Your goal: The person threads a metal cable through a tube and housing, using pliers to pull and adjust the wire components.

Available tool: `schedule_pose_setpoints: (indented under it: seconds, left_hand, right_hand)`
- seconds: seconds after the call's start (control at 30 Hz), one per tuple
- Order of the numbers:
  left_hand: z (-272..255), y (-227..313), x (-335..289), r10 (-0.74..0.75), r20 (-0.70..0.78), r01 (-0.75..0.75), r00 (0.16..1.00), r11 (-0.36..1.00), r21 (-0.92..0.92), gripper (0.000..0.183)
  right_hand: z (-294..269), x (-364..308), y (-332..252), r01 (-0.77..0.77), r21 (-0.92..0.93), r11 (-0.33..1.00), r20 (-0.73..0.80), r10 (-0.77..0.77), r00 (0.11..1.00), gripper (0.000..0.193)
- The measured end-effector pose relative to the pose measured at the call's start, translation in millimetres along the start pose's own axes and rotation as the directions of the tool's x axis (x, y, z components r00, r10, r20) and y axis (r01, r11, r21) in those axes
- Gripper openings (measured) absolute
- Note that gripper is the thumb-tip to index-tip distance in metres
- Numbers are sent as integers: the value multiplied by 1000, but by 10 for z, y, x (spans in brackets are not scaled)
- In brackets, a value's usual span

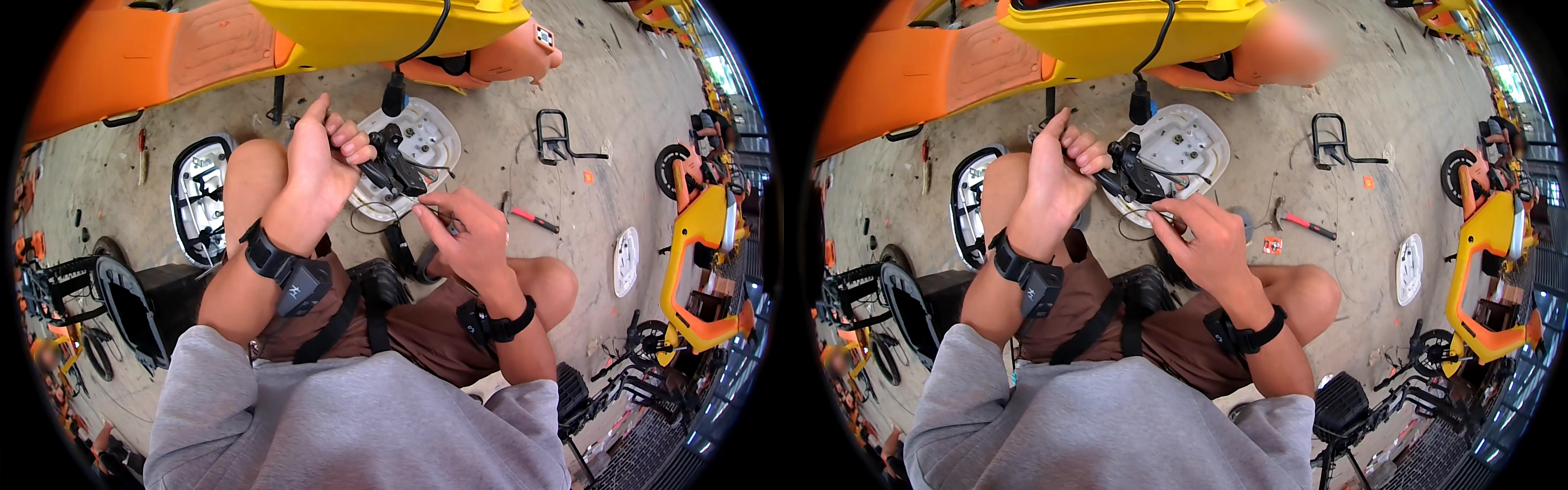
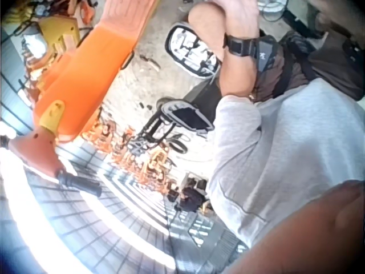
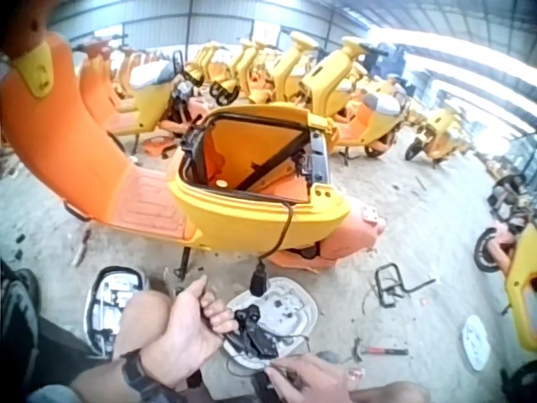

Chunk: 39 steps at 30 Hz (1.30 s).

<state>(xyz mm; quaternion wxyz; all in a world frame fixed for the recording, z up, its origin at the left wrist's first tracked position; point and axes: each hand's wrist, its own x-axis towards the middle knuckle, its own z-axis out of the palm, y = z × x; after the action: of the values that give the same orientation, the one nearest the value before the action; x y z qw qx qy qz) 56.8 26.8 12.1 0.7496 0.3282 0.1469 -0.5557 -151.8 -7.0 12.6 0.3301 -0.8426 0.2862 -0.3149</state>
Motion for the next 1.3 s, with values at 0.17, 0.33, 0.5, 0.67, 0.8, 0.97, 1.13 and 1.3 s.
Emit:
schedule_pose_setpoints:
  seconds: [0.17,0.33,0.5,0.67,0.8,0.97,1.13,1.3]
  left_hand:
    - [-8,-22,-11,15,6,-15,1000,999,35,44]
    - [43,-48,-44,51,-18,-50,999,997,50,45]
    - [83,-42,-81,93,-6,-92,996,993,69,44]
    - [58,-33,-97,99,7,-99,995,992,80,44]
    - [60,-42,-109,103,25,-104,994,991,89,44]
    - [82,-63,-134,126,27,-128,992,985,117,43]
    - [105,-86,-156,161,34,-165,986,974,157,43]
    - [85,-108,-137,207,55,-213,977,961,175,44]
  right_hand:
    - [6,-13,-17,-31,-11,999,17,32,999,13]
    - [35,-20,0,-74,1,997,35,74,997,10]
    - [60,-56,51,-56,-52,997,120,62,991,12]
    - [71,-42,-10,-72,-17,997,134,74,988,16]
    - [83,-64,-17,-116,-50,992,131,122,984,13]
    - [119,-50,-66,-145,-67,987,124,152,981,10]
    - [127,-22,-104,-203,-18,979,140,203,969,7]
    - [141,-36,-58,-335,56,941,182,320,930,10]
